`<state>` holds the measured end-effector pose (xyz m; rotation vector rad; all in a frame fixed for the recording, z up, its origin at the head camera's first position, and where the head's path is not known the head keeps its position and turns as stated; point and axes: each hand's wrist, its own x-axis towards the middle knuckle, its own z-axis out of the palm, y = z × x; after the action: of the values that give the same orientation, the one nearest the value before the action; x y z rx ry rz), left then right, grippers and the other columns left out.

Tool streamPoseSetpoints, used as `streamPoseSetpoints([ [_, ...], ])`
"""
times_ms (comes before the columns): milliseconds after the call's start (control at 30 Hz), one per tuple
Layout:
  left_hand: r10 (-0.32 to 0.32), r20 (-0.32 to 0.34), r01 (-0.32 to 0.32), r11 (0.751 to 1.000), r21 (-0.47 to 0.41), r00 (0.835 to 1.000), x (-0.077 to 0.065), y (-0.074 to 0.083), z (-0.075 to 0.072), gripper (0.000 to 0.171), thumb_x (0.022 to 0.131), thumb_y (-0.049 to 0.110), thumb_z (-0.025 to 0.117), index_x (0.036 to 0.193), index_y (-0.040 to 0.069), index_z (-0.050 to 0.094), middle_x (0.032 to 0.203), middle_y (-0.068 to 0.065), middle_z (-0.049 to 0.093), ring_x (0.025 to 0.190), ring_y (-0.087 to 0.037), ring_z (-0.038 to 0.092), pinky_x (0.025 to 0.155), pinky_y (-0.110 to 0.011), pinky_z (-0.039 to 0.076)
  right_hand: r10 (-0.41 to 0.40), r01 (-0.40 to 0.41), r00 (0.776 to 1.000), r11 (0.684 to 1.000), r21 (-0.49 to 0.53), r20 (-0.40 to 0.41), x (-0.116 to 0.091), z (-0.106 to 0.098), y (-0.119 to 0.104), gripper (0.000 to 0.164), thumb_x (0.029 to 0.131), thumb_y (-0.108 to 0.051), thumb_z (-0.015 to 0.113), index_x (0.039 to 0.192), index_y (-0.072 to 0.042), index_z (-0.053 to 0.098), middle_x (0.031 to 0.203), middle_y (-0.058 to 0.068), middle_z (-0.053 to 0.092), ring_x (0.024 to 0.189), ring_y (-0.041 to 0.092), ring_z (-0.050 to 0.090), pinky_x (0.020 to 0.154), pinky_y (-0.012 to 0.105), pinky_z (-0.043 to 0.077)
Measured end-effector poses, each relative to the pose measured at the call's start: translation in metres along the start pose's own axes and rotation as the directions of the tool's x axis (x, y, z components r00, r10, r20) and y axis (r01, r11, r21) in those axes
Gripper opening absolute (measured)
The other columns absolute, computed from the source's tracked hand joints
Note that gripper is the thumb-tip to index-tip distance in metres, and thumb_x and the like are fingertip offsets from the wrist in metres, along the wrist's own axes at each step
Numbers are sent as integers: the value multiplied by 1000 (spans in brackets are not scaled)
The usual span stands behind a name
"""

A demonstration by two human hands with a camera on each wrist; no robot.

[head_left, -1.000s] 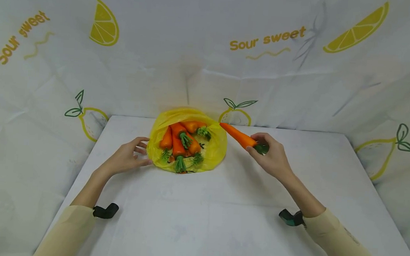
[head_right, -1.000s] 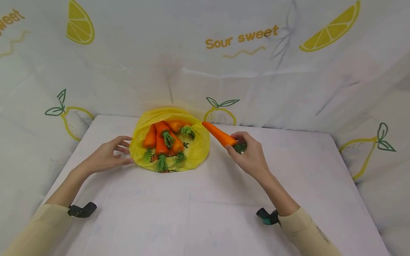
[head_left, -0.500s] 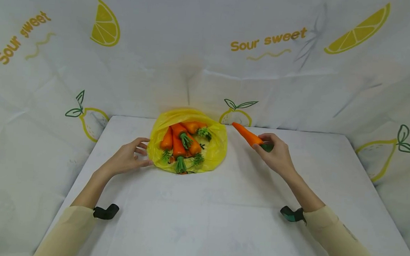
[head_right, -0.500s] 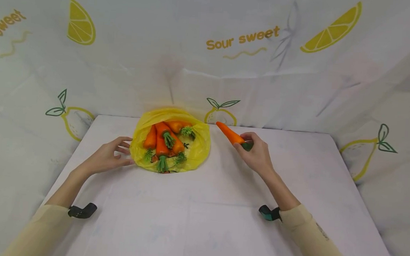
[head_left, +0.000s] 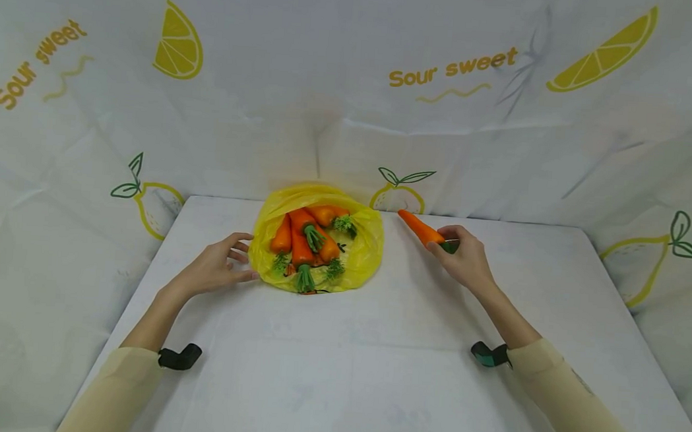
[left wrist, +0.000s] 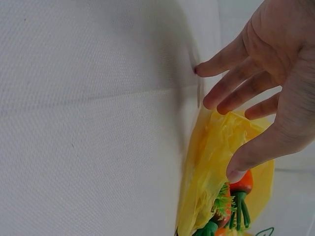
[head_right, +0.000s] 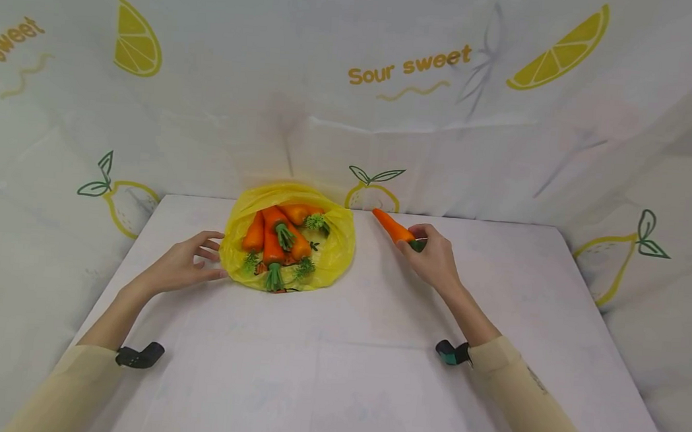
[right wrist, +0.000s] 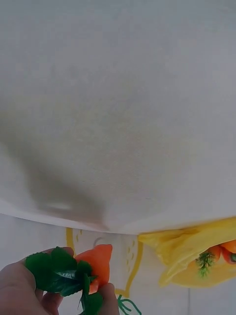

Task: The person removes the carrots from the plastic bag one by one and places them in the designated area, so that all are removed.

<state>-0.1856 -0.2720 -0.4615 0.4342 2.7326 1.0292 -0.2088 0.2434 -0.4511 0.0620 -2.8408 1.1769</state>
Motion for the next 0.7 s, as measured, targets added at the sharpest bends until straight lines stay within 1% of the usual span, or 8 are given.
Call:
streamPoseSetpoints([
  [67,-2,0,2,1000,0,1000,0,0,0,84,93,30,88,160,6,44,141,-24,67,122,-39,72,102,-58,60,0,0,1000,1000,-9,2,2,1,2,48,104,-25,72,137,8,60,135,32,67,115,43,64,103,54,56],
  [333,-2,3,2,1000,1,1000,1,2,0,83,93,28,88,160,5,43,142,-24,67,123,-39,71,103,-59,60,4,-2,999,999,-34,38,10,2,9,47,104,-21,71,138,9,59,136,33,67,117,45,64,106,58,56],
  [533,10,5,-10,1000,15,1000,1,3,-1,83,93,28,87,159,3,44,141,-25,67,122,-40,72,102,-59,60,12,-10,999,999,-32,52,13,3,12,47,103,-19,70,137,10,59,137,34,66,119,46,63,108,59,55],
  [700,6,9,-6,1000,16,1000,0,4,-1,82,93,27,87,159,4,44,141,-26,67,122,-40,72,102,-59,60,14,-12,998,999,-32,67,14,3,15,48,103,-19,70,138,11,58,137,35,65,119,46,63,110,60,55],
])
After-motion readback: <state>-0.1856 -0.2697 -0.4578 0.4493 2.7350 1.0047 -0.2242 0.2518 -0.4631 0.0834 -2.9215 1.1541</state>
